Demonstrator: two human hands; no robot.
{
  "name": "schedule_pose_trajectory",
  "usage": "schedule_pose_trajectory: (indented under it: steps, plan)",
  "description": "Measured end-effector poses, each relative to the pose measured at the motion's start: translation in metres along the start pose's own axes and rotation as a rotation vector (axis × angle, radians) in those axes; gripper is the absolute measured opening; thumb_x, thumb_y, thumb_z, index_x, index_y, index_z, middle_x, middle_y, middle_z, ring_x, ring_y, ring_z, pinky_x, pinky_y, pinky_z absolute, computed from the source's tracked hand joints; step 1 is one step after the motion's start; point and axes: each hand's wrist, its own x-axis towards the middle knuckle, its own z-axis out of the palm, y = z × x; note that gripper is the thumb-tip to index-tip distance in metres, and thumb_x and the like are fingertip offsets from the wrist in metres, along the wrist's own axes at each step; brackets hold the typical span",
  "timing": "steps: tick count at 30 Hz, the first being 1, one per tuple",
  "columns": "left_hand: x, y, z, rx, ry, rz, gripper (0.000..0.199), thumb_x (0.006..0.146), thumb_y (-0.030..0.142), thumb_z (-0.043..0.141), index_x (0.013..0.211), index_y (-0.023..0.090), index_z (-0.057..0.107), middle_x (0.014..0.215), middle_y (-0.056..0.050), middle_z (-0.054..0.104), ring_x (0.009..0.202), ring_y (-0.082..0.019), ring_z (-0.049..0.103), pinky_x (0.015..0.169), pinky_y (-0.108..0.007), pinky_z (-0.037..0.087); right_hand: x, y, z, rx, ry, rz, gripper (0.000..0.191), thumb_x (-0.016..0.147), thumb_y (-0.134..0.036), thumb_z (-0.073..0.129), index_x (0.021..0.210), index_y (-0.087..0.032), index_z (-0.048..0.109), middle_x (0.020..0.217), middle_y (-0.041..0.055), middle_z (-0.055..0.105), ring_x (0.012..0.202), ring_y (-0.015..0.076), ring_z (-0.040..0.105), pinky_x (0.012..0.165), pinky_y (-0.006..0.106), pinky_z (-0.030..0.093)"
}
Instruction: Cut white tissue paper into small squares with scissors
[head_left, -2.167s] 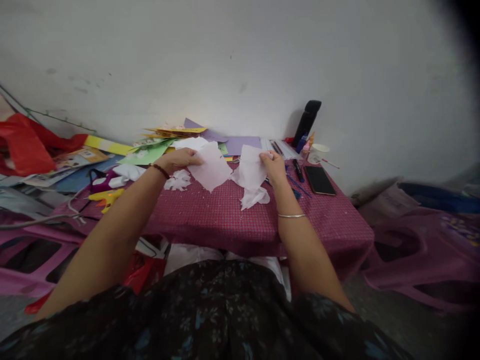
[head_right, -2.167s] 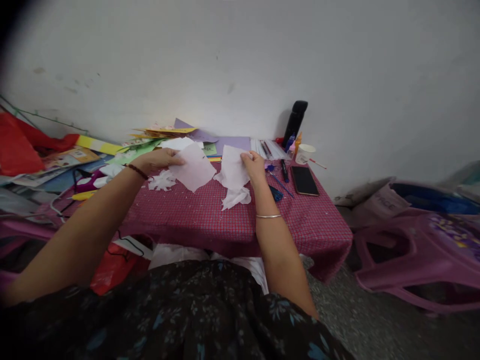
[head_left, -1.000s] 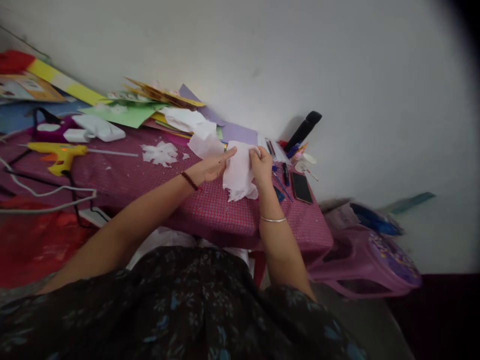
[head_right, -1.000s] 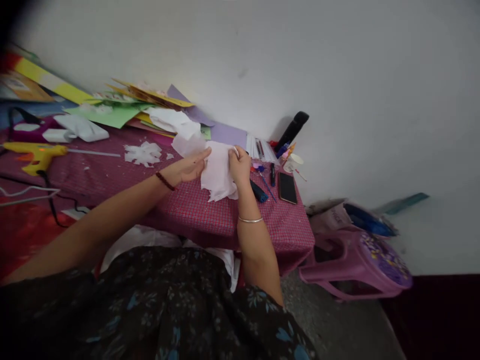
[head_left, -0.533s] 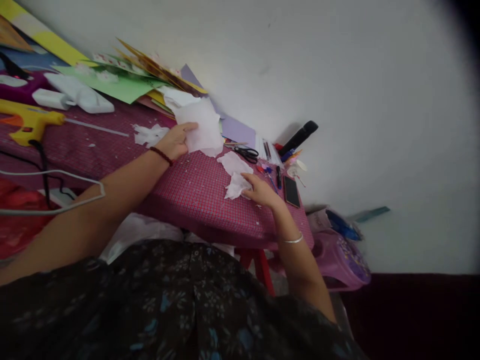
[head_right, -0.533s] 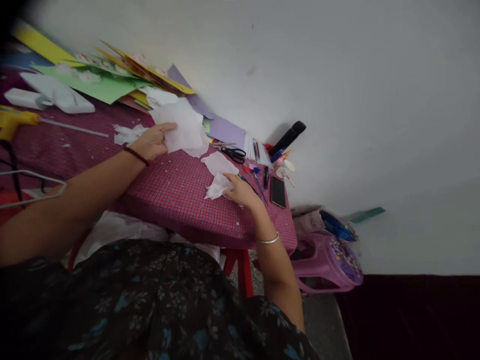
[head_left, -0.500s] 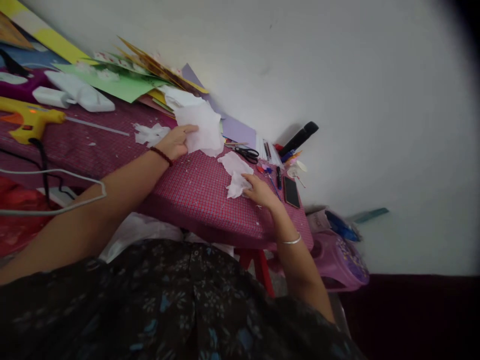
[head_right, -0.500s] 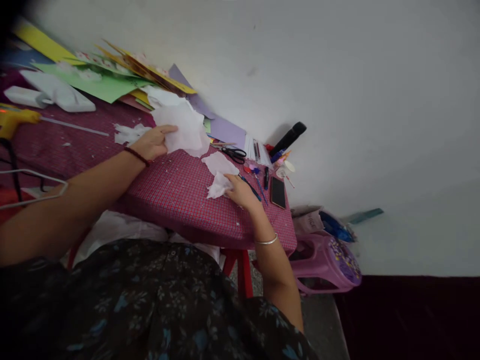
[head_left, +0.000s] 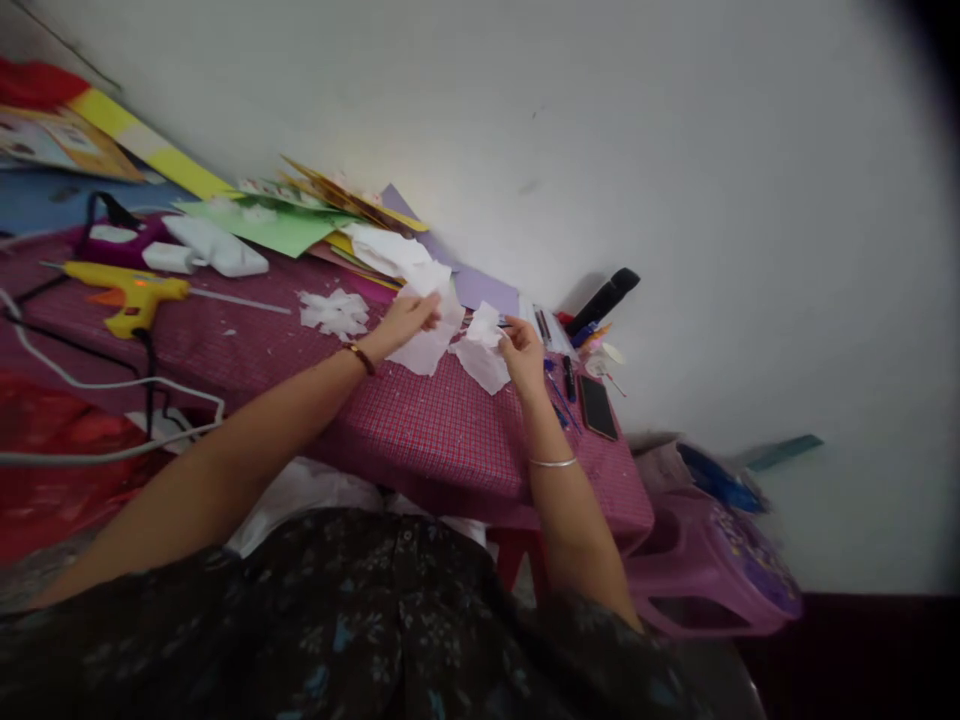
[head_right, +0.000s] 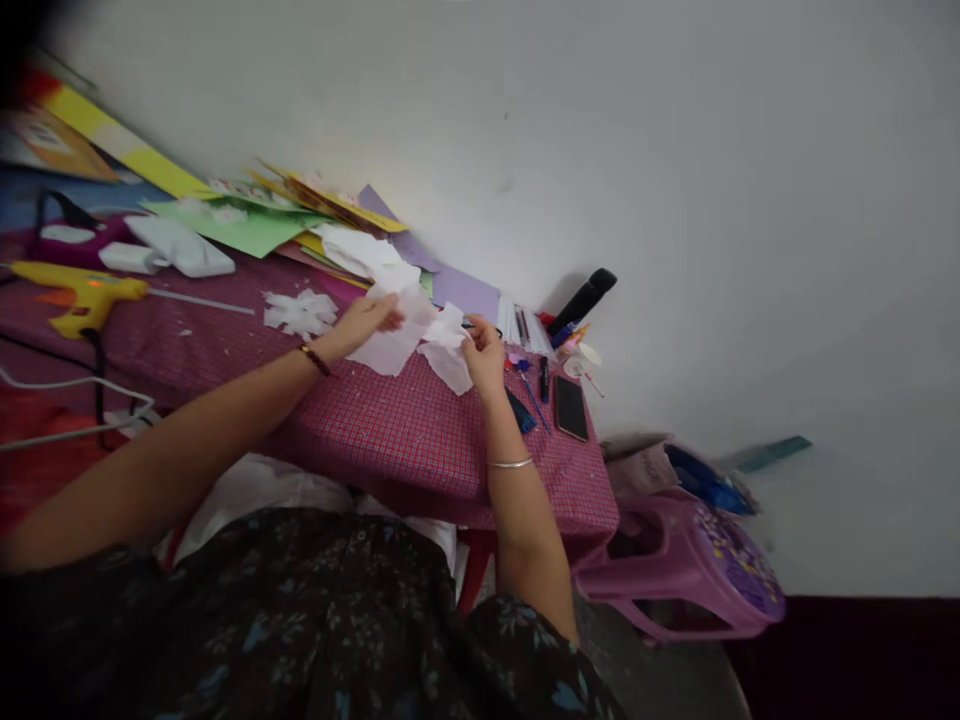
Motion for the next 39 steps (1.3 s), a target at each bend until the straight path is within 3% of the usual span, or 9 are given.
schedule_pose_trajectory:
  steps: [2, 5, 8, 12, 15, 21, 29, 34, 39]
  plan:
    - [0.005, 0.008, 0.015, -0.031, -0.117, -0.063, 0.05, 0.099, 0.049, 0.039, 0.079, 0.013, 0.068, 0.073, -0.01, 0.069, 0.069, -0.016, 0.061, 0.065, -0.028, 0.044, -0.003, -0.002, 0.007, 0.022, 0.01, -0.018, 0.042, 0.077, -0.019, 0.051, 0.119, -0.023, 0.055, 0.091, 0.004, 0.062, 0.081, 0.0185, 0.06, 0.077, 0.034, 0.051]
    - [0.014, 0.021, 0.042, -0.204, -0.241, -0.141, 0.023, 0.081, 0.033, 0.073, 0.069, 0.014, 0.068, 0.058, -0.005, 0.064, 0.054, -0.014, 0.052, 0.056, -0.028, 0.038, -0.009, -0.003, 0.009, 0.05, 0.019, -0.023, 0.044, 0.076, -0.018, 0.052, 0.12, -0.022, 0.056, 0.094, 0.0044, 0.063, 0.084, 0.0188, 0.061, 0.081, 0.035, 0.052]
    - [0.018, 0.03, 0.067, -0.398, -0.189, -0.133, 0.007, 0.077, 0.013, 0.072, 0.074, 0.013, 0.066, 0.062, -0.003, 0.065, 0.055, -0.011, 0.052, 0.058, -0.027, 0.038, -0.012, 0.001, 0.005, 0.194, 0.027, 0.053, 0.044, 0.073, -0.019, 0.059, 0.116, -0.023, 0.058, 0.098, 0.0039, 0.066, 0.089, 0.0192, 0.062, 0.086, 0.035, 0.052]
    - [0.014, 0.024, 0.088, -0.549, -0.078, -0.111, 0.016, 0.09, 0.021, 0.058, 0.077, 0.013, 0.062, 0.067, -0.004, 0.066, 0.058, -0.011, 0.057, 0.061, -0.026, 0.044, -0.013, 0.013, -0.001, 0.342, 0.035, 0.169, 0.022, 0.07, -0.029, 0.065, 0.091, -0.022, 0.061, 0.083, 0.0015, 0.066, 0.078, 0.0182, 0.062, 0.075, 0.033, 0.054]
    - [0.008, 0.014, 0.088, -0.594, -0.069, -0.135, 0.019, 0.088, 0.023, 0.061, 0.072, 0.013, 0.061, 0.065, -0.005, 0.067, 0.057, -0.013, 0.059, 0.061, -0.026, 0.048, -0.012, 0.019, -0.003, 0.435, 0.073, 0.236, 0.019, 0.071, -0.037, 0.065, 0.082, -0.023, 0.057, 0.073, -0.0009, 0.063, 0.068, 0.0167, 0.06, 0.067, 0.032, 0.054]
    - [0.008, 0.005, 0.075, -0.627, -0.028, -0.158, 0.019, 0.088, 0.023, 0.061, 0.072, 0.014, 0.06, 0.061, -0.002, 0.065, 0.053, -0.012, 0.058, 0.061, -0.026, 0.05, -0.01, 0.022, 0.001, 0.559, 0.135, 0.281, 0.034, 0.07, -0.051, 0.07, 0.085, -0.024, 0.055, 0.077, -0.0008, 0.067, 0.074, 0.018, 0.064, 0.067, 0.032, 0.056]
    - [0.011, 0.002, 0.069, -0.539, -0.057, -0.213, 0.026, 0.092, 0.031, 0.062, 0.073, 0.015, 0.058, 0.056, 0.0, 0.06, 0.047, -0.01, 0.053, 0.05, -0.021, 0.043, -0.007, 0.033, -0.001, 0.449, 0.143, 0.275, 0.036, 0.074, -0.051, 0.066, 0.093, -0.021, 0.058, 0.084, 0.002, 0.07, 0.076, 0.0181, 0.066, 0.074, 0.034, 0.058]
    - [0.004, 0.002, 0.064, -0.431, -0.151, -0.255, 0.027, 0.091, 0.03, 0.063, 0.069, 0.015, 0.058, 0.058, -0.002, 0.062, 0.046, -0.01, 0.053, 0.048, -0.022, 0.041, -0.01, 0.029, -0.014, 0.316, 0.011, 0.194, 0.04, 0.06, -0.039, 0.082, 0.092, -0.021, 0.065, 0.088, 0.002, 0.07, 0.087, 0.0225, 0.066, 0.088, 0.043, 0.055]
    - [-0.001, 0.004, 0.061, -0.341, -0.305, -0.273, 0.022, 0.09, 0.024, 0.062, 0.071, 0.013, 0.062, 0.058, -0.002, 0.062, 0.046, -0.01, 0.053, 0.047, -0.022, 0.039, -0.012, 0.019, -0.022, 0.28, -0.156, 0.086, 0.068, 0.057, -0.046, 0.087, 0.116, -0.025, 0.062, 0.118, 0.0083, 0.068, 0.117, 0.0276, 0.061, 0.105, 0.046, 0.047]
